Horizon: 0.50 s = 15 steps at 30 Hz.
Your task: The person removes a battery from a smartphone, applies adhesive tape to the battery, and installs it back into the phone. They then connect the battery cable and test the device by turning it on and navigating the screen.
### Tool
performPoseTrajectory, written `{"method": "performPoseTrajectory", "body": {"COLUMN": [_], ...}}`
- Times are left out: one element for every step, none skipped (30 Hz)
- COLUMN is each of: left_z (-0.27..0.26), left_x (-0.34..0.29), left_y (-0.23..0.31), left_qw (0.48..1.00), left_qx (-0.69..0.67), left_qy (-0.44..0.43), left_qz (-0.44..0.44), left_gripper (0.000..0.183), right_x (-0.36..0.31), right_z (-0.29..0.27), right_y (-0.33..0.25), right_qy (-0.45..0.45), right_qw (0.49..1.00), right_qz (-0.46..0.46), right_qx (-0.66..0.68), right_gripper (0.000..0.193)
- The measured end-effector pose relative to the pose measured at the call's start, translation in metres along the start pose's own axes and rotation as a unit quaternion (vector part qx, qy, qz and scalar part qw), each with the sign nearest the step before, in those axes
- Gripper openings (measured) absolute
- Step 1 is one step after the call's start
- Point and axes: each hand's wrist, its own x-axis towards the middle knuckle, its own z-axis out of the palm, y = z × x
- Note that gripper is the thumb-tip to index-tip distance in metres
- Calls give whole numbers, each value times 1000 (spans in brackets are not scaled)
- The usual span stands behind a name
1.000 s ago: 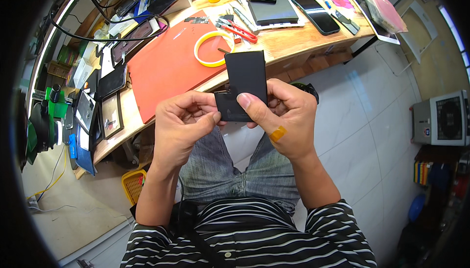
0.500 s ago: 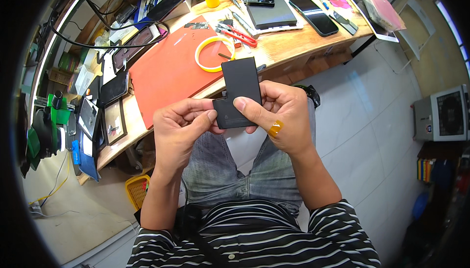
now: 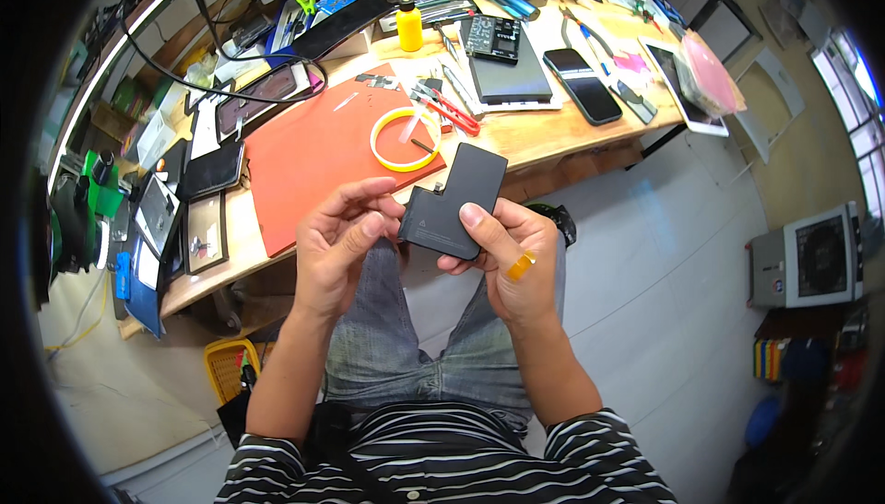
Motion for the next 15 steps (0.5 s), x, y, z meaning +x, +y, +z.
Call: {"method": "performPoseTrajectory", "body": {"left_z": [-2,-3,-4,-4,-4,-4,-2,0,2,4,6,6,4,0,-2], "left_x": [1,3,3,4,4,3,2,2,0,-1,-2,-3,-5,-8,-11], "left_y": [1,1,2,2,2,2,1,1,2,4,5,3,5,9,11], "left_qw": [1000,997,994,992,989,983,977,970,968,967,965,965,968,970,972], "left_qx": [-24,-73,-92,-111,-131,-160,-190,-219,-224,-228,-233,-234,-221,-208,-194], "left_qy": [-1,0,2,3,5,8,11,14,11,7,3,12,4,-5,-16], "left_qz": [-17,-36,-50,-63,-75,-86,-97,-108,-112,-116,-120,-116,-120,-125,-132], "left_gripper": [38,35,34,32,31,30,29,28,27,27,26,25,22,20,18], "right_x": [0,0,-1,-2,-2,-3,-3,-4,-4,-5,-6,-8,-10,-11,-12], "right_z": [0,0,2,4,5,8,10,12,13,13,13,15,17,18,19], "right_y": [0,0,0,1,1,2,3,3,6,10,13,14,15,16,17], "right_qy": [-3,-7,-12,-17,-23,-28,-33,-38,-40,-42,-43,-39,-34,-29,-28], "right_qw": [1000,1000,1000,1000,1000,1000,999,999,999,999,998,998,998,998,998], "right_qz": [-3,-5,-7,-9,-11,-10,-9,-8,-18,-27,-37,-42,-47,-53,-52], "right_qx": [6,12,10,8,7,9,11,13,2,-9,-20,-16,-13,-9,-13], "right_gripper": [27,26,26,25,25,25,25,25,24,23,21,20,19,18,17]}}
